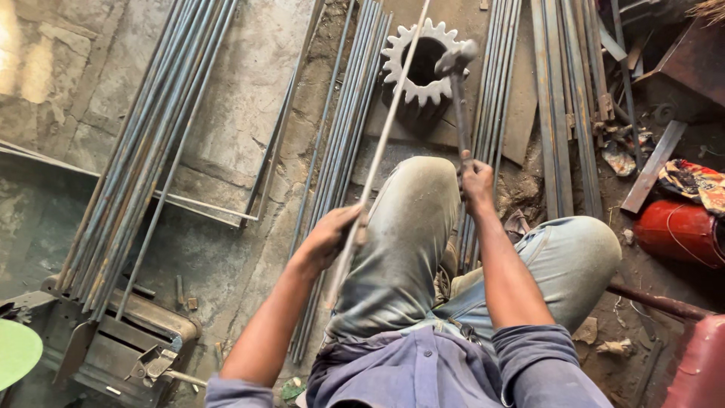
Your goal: The person straightens metal rods by placing them against a heavy gear on the floor and striking them with a hammer, handling them one by one.
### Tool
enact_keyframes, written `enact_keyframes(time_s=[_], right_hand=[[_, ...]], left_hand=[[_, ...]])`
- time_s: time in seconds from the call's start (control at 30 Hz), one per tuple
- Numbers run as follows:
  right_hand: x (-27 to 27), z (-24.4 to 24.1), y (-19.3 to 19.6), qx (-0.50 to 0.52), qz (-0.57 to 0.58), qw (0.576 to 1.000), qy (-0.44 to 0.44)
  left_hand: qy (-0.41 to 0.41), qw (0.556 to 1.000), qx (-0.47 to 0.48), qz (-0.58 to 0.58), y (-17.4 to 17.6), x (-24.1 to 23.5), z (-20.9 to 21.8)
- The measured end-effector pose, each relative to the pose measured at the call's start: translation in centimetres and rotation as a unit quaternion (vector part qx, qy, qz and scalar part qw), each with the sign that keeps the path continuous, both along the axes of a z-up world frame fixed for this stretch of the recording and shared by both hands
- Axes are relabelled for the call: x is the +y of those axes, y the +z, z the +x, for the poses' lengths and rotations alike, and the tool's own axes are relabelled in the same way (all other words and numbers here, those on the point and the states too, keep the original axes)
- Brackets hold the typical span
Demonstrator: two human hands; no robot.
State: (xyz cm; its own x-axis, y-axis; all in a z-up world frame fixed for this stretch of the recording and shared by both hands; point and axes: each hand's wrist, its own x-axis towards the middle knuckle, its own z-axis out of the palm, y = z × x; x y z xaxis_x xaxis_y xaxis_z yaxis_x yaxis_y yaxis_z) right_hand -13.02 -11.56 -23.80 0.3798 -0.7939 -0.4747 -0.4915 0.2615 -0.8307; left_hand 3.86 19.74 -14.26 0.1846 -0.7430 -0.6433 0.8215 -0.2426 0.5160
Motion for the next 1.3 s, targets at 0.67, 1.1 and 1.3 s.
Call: enact_keyframes(time_s=[0.67,1.1,1.3], right_hand=[[-4.7,8.4,-1.2,0.076,-0.179,0.972,0.131],[0.9,-0.3,-4.2,0.222,-0.171,0.958,0.059],[0.4,-0.3,-2.7,0.269,-0.116,0.952,0.089]], left_hand=[[-0.021,0.972,-0.203,0.118,-20.4,14.2,-4.9],[-0.007,0.979,-0.194,0.055,2.9,0.7,-0.9],[0.022,0.985,-0.040,-0.167,13.5,-11.5,-1.0]])
